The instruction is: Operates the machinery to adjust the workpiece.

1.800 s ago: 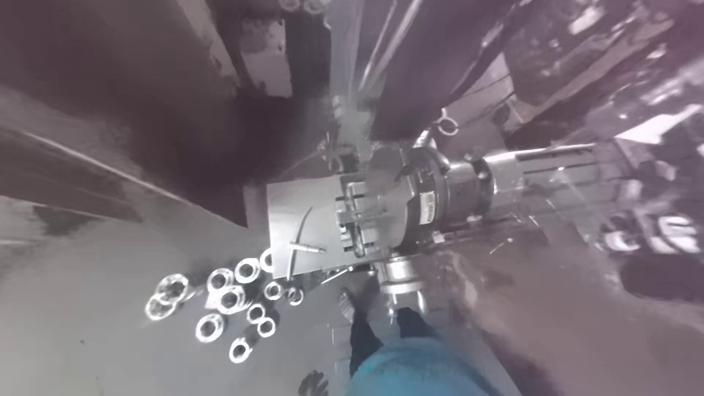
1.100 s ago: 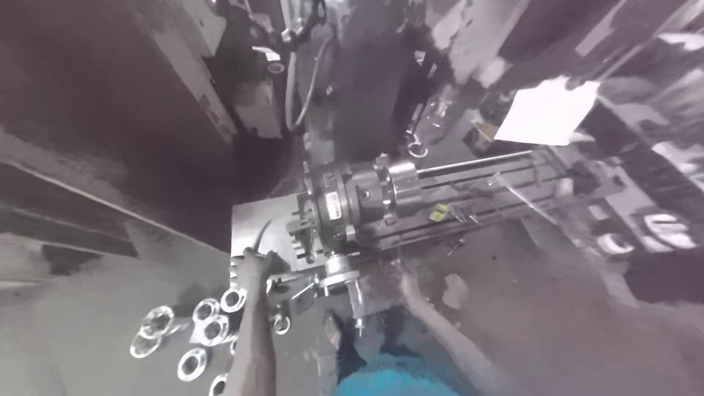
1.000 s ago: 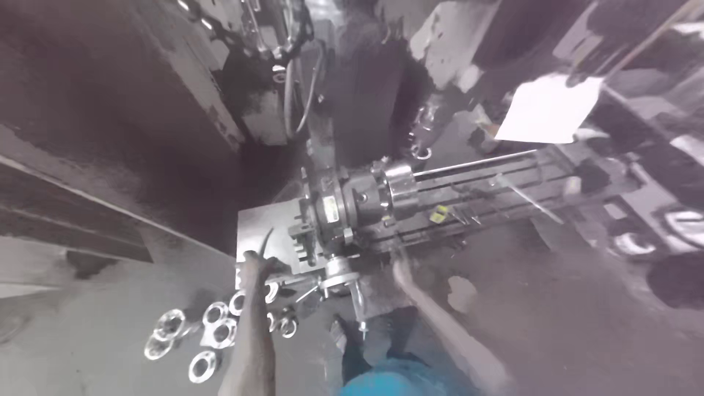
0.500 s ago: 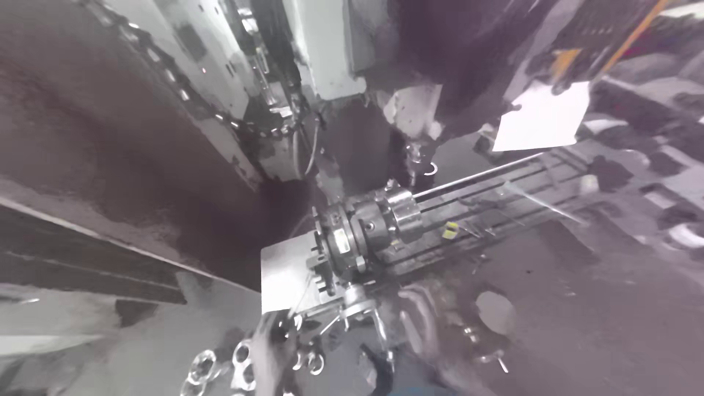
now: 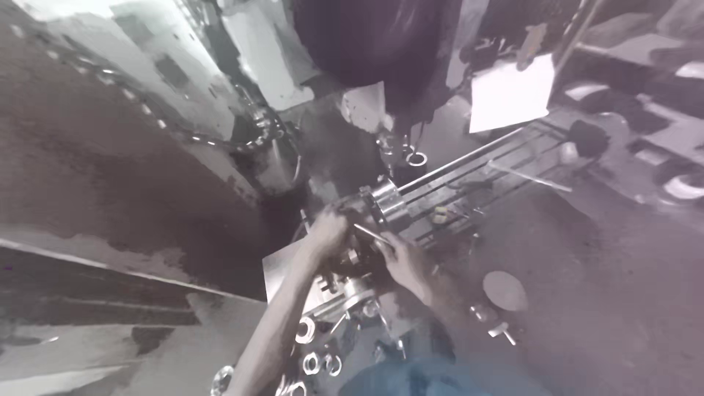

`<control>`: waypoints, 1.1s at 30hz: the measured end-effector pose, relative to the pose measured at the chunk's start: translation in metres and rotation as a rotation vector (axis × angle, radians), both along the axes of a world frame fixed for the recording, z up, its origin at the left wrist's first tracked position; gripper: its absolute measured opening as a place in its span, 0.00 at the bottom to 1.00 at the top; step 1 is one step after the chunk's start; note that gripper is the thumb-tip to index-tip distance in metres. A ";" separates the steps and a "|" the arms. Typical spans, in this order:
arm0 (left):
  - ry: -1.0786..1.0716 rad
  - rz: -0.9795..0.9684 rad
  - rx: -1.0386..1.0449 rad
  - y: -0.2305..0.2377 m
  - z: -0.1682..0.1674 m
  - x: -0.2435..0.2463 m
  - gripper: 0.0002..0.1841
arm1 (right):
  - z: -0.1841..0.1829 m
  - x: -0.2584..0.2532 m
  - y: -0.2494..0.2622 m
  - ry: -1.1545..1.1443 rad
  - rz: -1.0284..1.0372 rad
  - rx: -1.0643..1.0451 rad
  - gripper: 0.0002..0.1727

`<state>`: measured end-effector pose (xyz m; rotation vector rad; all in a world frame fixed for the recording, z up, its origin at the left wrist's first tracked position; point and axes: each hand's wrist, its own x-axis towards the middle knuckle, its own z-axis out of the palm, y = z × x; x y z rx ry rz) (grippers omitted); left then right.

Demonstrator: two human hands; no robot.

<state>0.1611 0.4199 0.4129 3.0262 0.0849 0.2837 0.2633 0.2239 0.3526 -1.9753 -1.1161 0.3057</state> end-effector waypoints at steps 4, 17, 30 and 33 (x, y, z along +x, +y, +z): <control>0.174 -0.047 0.000 0.021 0.000 0.020 0.14 | -0.018 -0.007 0.011 0.116 -0.021 0.037 0.21; 0.471 -0.162 0.395 0.006 -0.001 0.048 0.10 | -0.090 -0.007 0.029 -0.114 -0.281 0.446 0.26; -0.094 -0.206 0.433 0.009 -0.038 0.035 0.18 | -0.107 0.009 0.001 -0.314 -0.529 0.548 0.21; -0.147 -0.202 0.445 0.009 -0.037 0.039 0.11 | -0.112 -0.001 -0.015 -0.332 -0.612 0.601 0.22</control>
